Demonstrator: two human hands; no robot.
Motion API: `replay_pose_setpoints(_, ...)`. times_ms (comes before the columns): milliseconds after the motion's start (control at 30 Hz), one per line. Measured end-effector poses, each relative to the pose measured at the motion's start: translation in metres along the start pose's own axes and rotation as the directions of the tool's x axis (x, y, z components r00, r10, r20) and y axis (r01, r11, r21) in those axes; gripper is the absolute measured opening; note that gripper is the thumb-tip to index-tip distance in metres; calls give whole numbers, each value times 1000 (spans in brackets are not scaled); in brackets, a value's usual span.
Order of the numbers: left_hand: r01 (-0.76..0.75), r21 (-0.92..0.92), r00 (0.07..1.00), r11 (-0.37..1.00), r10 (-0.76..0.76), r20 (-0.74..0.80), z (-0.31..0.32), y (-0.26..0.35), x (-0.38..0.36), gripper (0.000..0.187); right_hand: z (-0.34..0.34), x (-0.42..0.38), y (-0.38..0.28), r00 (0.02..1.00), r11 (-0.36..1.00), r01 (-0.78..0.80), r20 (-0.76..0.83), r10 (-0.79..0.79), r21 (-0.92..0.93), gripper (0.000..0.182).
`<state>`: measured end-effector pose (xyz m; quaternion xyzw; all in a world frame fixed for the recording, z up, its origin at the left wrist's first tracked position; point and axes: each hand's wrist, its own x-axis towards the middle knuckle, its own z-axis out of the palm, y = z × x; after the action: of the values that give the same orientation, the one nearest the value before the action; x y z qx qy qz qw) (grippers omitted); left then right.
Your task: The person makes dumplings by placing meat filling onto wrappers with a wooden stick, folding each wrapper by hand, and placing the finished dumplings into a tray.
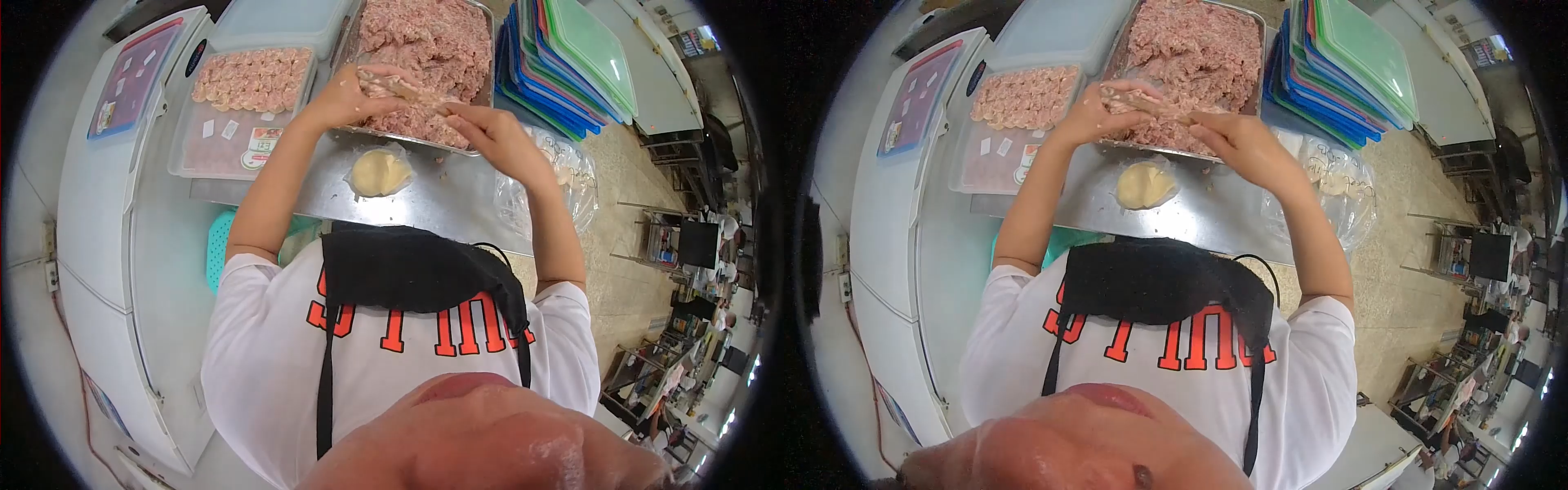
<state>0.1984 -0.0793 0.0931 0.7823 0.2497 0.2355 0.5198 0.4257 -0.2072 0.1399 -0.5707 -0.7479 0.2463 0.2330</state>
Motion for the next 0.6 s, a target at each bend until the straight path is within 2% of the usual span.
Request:
replay_pose_setpoints(67, -32, 21, 999, 999, 31, 37, -7, -7, 3, 35, 6, 0, 5, 1000, 1000, 15, -24, -15, 4, 31)
replay_pose_setpoints(133, -76, 46, 995, 996, 73, 72, -9, -12, 7, 31, 19, 7, 36, 988, 988, 143, -47, -146, -56, 32)
replay_pose_setpoints(200, -131, 293, 990, 947, 138, -6, -7, -19, 7, 35, 17, 12, 51, 982, 983, 178, -60, -181, -48, 32)
replay_pose_setpoints(233, 22, 256, 1000, 967, -17, -22, -8, -22, 9, 39, 15, 11, 51, 988, 976, 108, -92, -127, -190, 31)
replay_pose_setpoints(267, 15, 260, 1000, 966, -10, -21, -8, -30, 9, 39, 13, 11, 50, 988, 945, 33, -130, -80, -325, 30)
replay_pose_setpoints(333, 111, 126, 987, 986, -95, -128, -10, -45, 9, 41, 22, 6, 26, 978, 953, 32, -188, -92, -301, 30)
replay_pose_setpoints(367, 108, 130, 988, 986, -92, -124, -11, -46, 11, 41, 26, 4, 18, 966, 963, 26, -240, -93, -268, 30)
replay_pose_setpoints(400, 96, 219, 993, 971, -78, -90, -11, -46, 11, 45, 32, 5, 27, 966, 964, 19, -245, -86, -266, 30)
replay_pose_setpoints(433, 81, 304, 996, 949, -69, -50, -9, -46, 10, 48, 44, 7, 49, 979, 965, 3, -198, -58, -264, 30)
replay_pose_setpoints(467, 82, 302, 997, 950, -74, -37, -7, -57, 8, 48, 57, 8, 75, 988, 965, -13, -150, -28, -262, 30)
replay_pose_setpoints(500, 125, 282, 991, 951, -110, -71, -5, -74, 7, 58, 65, 8, 106, 982, 911, -72, -186, -6, -405, 27)
replay_pose_setpoints(533, 171, 259, 983, 951, -145, -114, -7, -85, 5, 67, 55, 4, 115, 984, 911, -67, -180, -8, -408, 27)
replay_pose_setpoints(567, 179, 259, 982, 949, -156, -110, -11, -84, -1, 67, 51, -3, 120, 989, 873, -140, -100, 106, -466, 28)
replay_pose_setpoints(600, 165, 165, 986, 972, -156, -66, -16, -80, -8, 75, 50, -11, 122, 973, 826, -207, -23, 229, -525, 29)
